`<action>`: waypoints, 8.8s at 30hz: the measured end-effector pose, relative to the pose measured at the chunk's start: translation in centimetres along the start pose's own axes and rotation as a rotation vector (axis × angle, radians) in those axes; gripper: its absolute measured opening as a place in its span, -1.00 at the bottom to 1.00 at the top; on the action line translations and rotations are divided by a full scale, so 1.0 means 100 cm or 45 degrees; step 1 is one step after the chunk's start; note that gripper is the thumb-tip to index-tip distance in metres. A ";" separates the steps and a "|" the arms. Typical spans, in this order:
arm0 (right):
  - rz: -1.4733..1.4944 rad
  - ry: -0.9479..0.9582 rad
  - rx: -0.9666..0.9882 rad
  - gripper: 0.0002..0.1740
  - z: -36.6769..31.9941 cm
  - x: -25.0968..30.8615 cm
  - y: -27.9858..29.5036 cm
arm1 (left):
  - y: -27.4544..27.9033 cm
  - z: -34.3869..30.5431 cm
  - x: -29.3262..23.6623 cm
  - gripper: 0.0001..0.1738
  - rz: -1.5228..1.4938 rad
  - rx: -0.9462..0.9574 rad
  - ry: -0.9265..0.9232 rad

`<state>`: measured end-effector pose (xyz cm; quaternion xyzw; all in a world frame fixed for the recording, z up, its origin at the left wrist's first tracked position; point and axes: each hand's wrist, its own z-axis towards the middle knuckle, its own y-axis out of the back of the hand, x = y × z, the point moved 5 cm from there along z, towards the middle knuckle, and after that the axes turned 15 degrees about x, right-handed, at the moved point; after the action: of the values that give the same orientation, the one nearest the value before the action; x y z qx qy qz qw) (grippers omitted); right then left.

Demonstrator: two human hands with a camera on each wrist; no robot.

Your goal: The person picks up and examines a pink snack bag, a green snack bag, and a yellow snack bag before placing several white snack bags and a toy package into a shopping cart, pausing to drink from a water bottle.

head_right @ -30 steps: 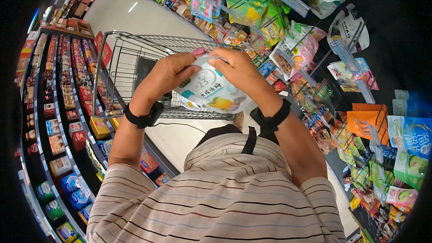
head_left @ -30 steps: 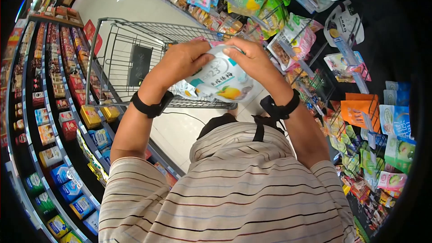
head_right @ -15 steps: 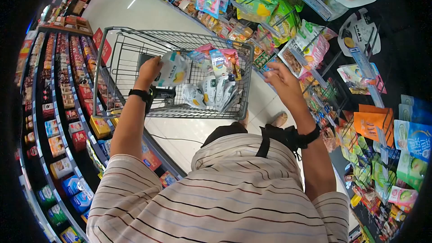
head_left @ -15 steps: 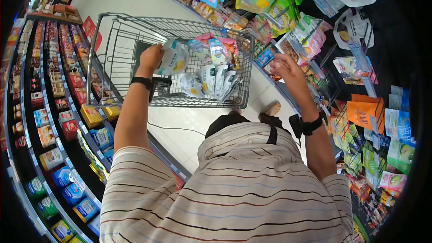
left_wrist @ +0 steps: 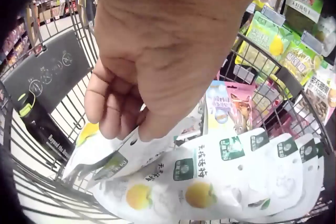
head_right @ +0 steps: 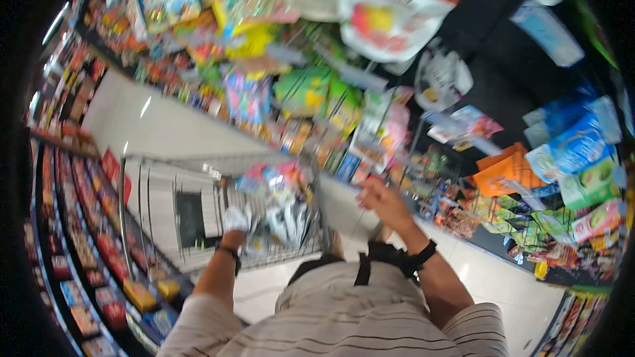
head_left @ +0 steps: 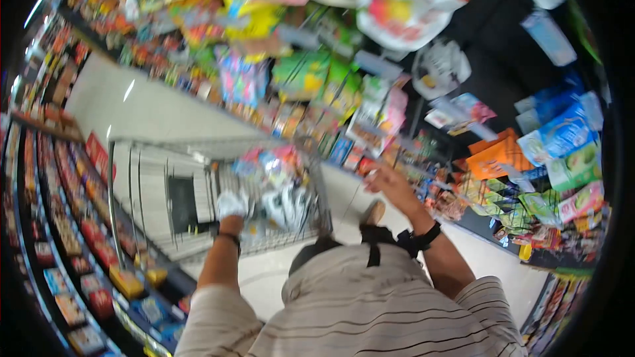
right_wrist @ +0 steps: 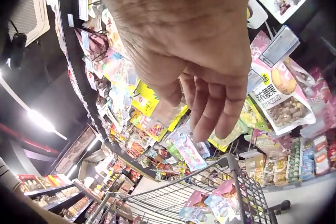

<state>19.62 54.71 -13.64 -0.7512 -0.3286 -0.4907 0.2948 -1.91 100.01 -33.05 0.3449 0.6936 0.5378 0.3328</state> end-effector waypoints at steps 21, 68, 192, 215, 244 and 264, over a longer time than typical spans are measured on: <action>0.013 0.060 0.126 -0.60 -0.034 0.032 0.007 | 0.213 0.006 -0.192 -0.59 -0.741 0.601 -0.615; -0.556 0.915 -0.476 -0.51 0.018 0.390 0.153 | 0.273 -0.093 -0.246 -0.64 -1.499 0.487 -0.500; -0.074 1.170 -0.182 -0.72 -0.017 0.390 0.082 | 0.387 -0.124 -0.271 -0.79 -1.239 0.374 -0.740; -0.493 0.771 0.180 -0.82 -0.075 0.348 -0.025 | 0.457 -0.163 -0.251 -0.83 -1.038 0.229 -1.014; -0.890 0.614 0.610 -0.76 0.016 0.171 -0.163 | 0.319 -0.154 -0.192 -0.81 -0.753 -0.044 -0.871; -0.311 1.073 0.335 -0.71 -0.110 0.278 -0.109 | 0.198 0.006 0.077 -0.81 0.028 -0.031 -0.055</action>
<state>13.50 58.57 17.35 -0.3981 -0.3256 -0.7388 0.4356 -3.19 110.39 -14.57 0.3601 0.6758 0.5421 0.3460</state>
